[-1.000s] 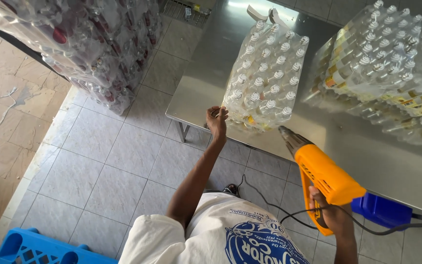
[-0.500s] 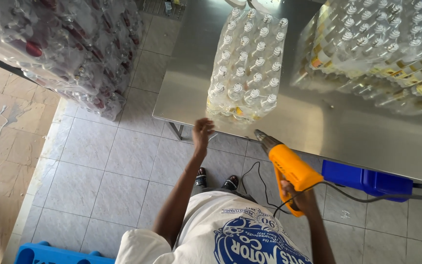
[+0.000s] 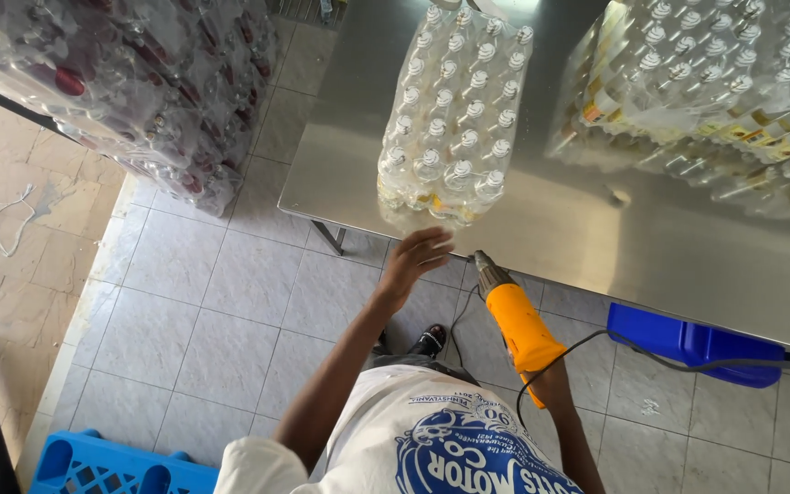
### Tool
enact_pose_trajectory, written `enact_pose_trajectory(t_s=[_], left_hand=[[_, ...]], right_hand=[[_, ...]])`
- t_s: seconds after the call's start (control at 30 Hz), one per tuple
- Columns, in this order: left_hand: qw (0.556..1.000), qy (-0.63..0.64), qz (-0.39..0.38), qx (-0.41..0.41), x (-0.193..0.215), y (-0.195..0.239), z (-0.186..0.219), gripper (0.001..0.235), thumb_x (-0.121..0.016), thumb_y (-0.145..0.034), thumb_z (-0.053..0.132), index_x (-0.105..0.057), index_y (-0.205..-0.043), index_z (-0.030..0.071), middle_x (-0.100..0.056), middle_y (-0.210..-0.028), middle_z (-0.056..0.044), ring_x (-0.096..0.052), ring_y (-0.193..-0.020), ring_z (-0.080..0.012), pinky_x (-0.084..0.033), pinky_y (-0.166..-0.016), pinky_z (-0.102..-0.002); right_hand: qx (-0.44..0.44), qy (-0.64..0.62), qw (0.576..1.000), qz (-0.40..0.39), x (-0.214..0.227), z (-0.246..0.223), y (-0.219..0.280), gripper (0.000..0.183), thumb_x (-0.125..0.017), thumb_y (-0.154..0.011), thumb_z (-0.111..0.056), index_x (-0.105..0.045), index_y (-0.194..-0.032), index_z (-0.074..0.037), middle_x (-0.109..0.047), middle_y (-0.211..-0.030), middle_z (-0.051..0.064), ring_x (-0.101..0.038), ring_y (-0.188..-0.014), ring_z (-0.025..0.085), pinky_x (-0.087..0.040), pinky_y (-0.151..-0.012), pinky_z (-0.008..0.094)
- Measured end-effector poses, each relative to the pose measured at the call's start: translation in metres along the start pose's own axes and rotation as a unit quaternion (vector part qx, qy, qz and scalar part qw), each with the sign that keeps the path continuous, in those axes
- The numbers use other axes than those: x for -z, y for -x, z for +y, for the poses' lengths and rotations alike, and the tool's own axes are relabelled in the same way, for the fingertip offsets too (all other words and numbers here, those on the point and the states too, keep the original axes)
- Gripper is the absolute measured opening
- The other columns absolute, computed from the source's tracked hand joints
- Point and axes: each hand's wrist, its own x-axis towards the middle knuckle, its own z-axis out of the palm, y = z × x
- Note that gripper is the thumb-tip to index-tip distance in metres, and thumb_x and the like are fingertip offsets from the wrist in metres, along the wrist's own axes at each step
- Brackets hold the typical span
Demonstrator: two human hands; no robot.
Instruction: The person uses a handheld heat gun to shrink-wrap a pack of plastic bottles on a metal table. They rotate the pack and apply heat to all sides until the plastic conforms tightly, then place the finished pack aside.
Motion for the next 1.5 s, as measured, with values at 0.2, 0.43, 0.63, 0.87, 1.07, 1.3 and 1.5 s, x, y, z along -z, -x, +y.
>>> enact_pose_trajectory(t_s=[0.2,0.43,0.63,0.87,1.07,1.3,1.5], left_hand=[[0.977,-0.045,0.206,0.042,0.088,0.060,-0.059,0.037,-0.061,-0.105,0.015,-0.067,-0.138,0.000,-0.077,-0.125,-0.021,-0.078,-0.112,-0.0306,-0.063,-0.100,-0.046],[0.963,-0.024,0.267,0.030,0.079,0.076,-0.061,0.029,-0.058,-0.106,0.013,-0.065,-0.133,0.004,-0.077,-0.118,-0.013,-0.077,-0.105,-0.0231,-0.063,-0.095,-0.038],[0.967,-0.069,0.244,0.012,0.067,0.087,-0.060,0.029,-0.058,-0.107,0.015,-0.066,-0.132,0.004,-0.078,-0.120,-0.016,-0.077,-0.106,-0.0246,-0.063,-0.092,-0.039],[0.974,-0.102,0.201,0.037,0.078,0.094,-0.047,0.028,-0.054,-0.110,0.014,-0.067,-0.131,0.001,-0.078,-0.122,-0.020,-0.077,-0.109,-0.0278,-0.063,-0.093,-0.042],[0.976,-0.122,0.175,0.037,0.121,0.108,-0.005,0.027,-0.055,-0.109,0.013,-0.070,-0.128,0.001,-0.079,-0.119,-0.020,-0.078,-0.106,-0.0268,-0.064,-0.090,-0.040],[0.968,-0.139,0.203,0.050,0.211,0.139,0.045,0.029,-0.058,-0.105,0.013,-0.070,-0.128,0.000,-0.078,-0.117,-0.020,-0.077,-0.104,-0.0276,-0.064,-0.090,-0.041],[0.967,-0.172,0.172,0.073,0.247,0.135,0.070,0.029,-0.056,-0.104,0.014,-0.070,-0.127,0.001,-0.079,-0.117,-0.019,-0.077,-0.104,-0.0264,-0.063,-0.089,-0.040]], right_hand=[[0.004,0.002,1.000,-0.003,-0.008,0.000,-0.016,0.029,-0.083,-0.083,-0.004,-0.073,-0.109,-0.004,-0.077,-0.091,0.014,-0.079,-0.088,0.030,-0.057,-0.084,0.051],[0.008,-0.002,1.000,0.002,0.007,0.005,-0.035,0.033,-0.085,-0.081,-0.003,-0.074,-0.112,-0.003,-0.077,-0.091,0.015,-0.079,-0.089,0.030,-0.057,-0.083,0.049],[0.010,-0.007,1.000,0.006,-0.003,0.007,-0.023,0.036,-0.086,-0.079,-0.002,-0.074,-0.114,-0.002,-0.077,-0.091,0.016,-0.079,-0.090,0.030,-0.058,-0.082,0.048],[0.008,-0.005,0.999,0.049,-0.035,-0.008,-0.014,0.041,-0.088,-0.077,-0.001,-0.075,-0.116,-0.001,-0.078,-0.091,0.017,-0.079,-0.091,0.030,-0.058,-0.080,0.046],[0.016,-0.008,0.997,0.075,-0.111,-0.036,-0.025,0.045,-0.089,-0.075,-0.001,-0.075,-0.118,-0.001,-0.078,-0.092,0.018,-0.079,-0.092,0.030,-0.059,-0.079,0.044],[0.010,0.001,0.993,0.116,-0.191,-0.063,-0.020,0.050,-0.091,-0.073,0.000,-0.076,-0.121,0.000,-0.078,-0.092,0.019,-0.079,-0.094,0.031,-0.060,-0.078,0.042],[-0.044,0.043,0.987,0.152,-0.224,-0.088,-0.017,0.041,-0.078,-0.079,0.011,-0.073,-0.119,0.004,-0.075,-0.089,0.022,-0.076,-0.081,0.033,-0.055,-0.067,0.039]])
